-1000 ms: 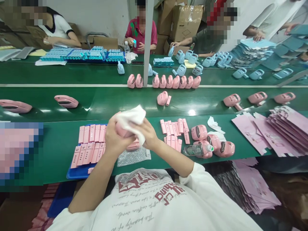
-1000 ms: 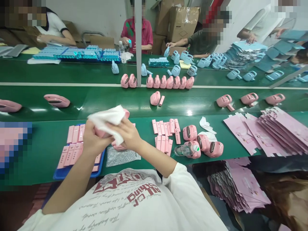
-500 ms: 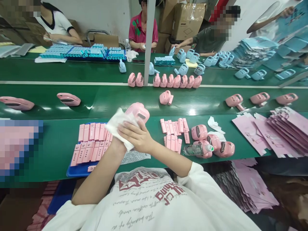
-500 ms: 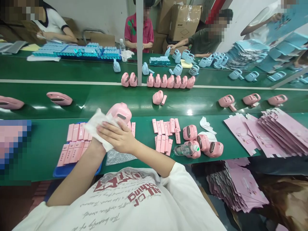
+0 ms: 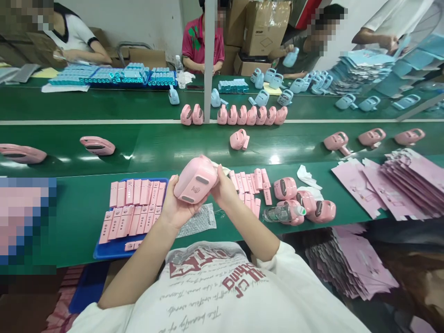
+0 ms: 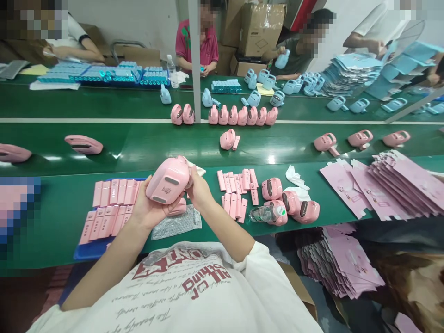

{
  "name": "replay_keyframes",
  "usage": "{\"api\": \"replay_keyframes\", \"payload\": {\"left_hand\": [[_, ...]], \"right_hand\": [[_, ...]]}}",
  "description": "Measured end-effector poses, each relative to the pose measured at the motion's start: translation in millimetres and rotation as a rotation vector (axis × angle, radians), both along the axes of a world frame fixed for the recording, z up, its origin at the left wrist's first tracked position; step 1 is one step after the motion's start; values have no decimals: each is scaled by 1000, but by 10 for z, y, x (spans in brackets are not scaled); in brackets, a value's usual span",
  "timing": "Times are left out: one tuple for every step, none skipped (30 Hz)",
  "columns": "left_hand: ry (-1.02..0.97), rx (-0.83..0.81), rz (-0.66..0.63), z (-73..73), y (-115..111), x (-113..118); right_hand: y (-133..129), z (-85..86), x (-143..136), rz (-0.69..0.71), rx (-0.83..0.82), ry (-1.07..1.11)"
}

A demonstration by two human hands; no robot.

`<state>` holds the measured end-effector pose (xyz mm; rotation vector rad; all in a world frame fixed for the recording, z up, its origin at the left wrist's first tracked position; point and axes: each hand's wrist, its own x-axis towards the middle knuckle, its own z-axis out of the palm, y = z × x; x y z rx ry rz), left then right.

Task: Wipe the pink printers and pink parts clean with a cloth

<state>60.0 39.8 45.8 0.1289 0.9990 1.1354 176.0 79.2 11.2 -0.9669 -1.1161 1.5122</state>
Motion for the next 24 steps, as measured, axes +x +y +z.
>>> {"api": "replay_keyframes", "payload": {"left_hand": [[24, -5, -14, -7, -13, -13], [54, -7, -27, -16, -23, -30], [86, -2, -38, -25, -30, -47], [121, 8, -42, -35, -35, -62], [154, 23, -39, -47, -39, -75], [182, 42, -32, -61, -43, -83], [206, 67, -22, -77, -46, -88], [231, 100, -12, -96, -47, -91], [264, 141, -8, -117, -47, -93], [302, 188, -14, -140, -43, -99], [343, 235, -28, -164, -33, -109], [381, 271, -47, -188, -17, -126], [415, 294, -76, -211, 7, -151], [451, 301, -111, -230, 39, -182], [500, 297, -142, -245, 80, -216], [558, 286, -167, -256, 130, -250], [611, 273, -189, -262, 187, -282], [648, 264, -207, -265, 252, -309], [667, 259, -218, -266, 322, -331], [673, 258, -219, -269, 398, -351], [676, 267, -213, -277, 482, -372], [692, 289, -200, -294, 575, -398], [733, 317, -180, -323, 678, -431], [797, 348, -172, -366, 794, -475]], "right_hand": [[14, 7, 31, 42, -67, 72], [20, 4, 59, 67, -113, 127], [19, -5, 84, 81, -145, 165], [15, -19, 106, 85, -169, 188], [12, -37, 124, 84, -186, 198], [11, -56, 139, 73, -195, 200], [15, -78, 153, 63, -192, 197], [24, -102, 166, 58, -173, 187], [37, -128, 178, 58, -133, 167], [53, -158, 188, 60, -77, 136], [69, -189, 195, 62, -17, 98], [83, -223, 199, 60, 35, 60], [95, -257, 199, 50, 76, 27], [104, -291, 196, 42, 106, 6], [111, -323, 189, 39, 133, -2], [118, -355, 182, 48, 164, -3], [129, -388, 177, 62, 202, -10], [148, -424, 179, 71, 246, -34], [178, -466, 191, 69, 280, -86], [220, -516, 217, 48, 290, -185], [274, -575, 259, 21, 262, -355], [337, -644, 319, -2, 196, -576], [405, -721, 391, -19, 104, -810], [474, -805, 471, -25, -1, -1023]]}}
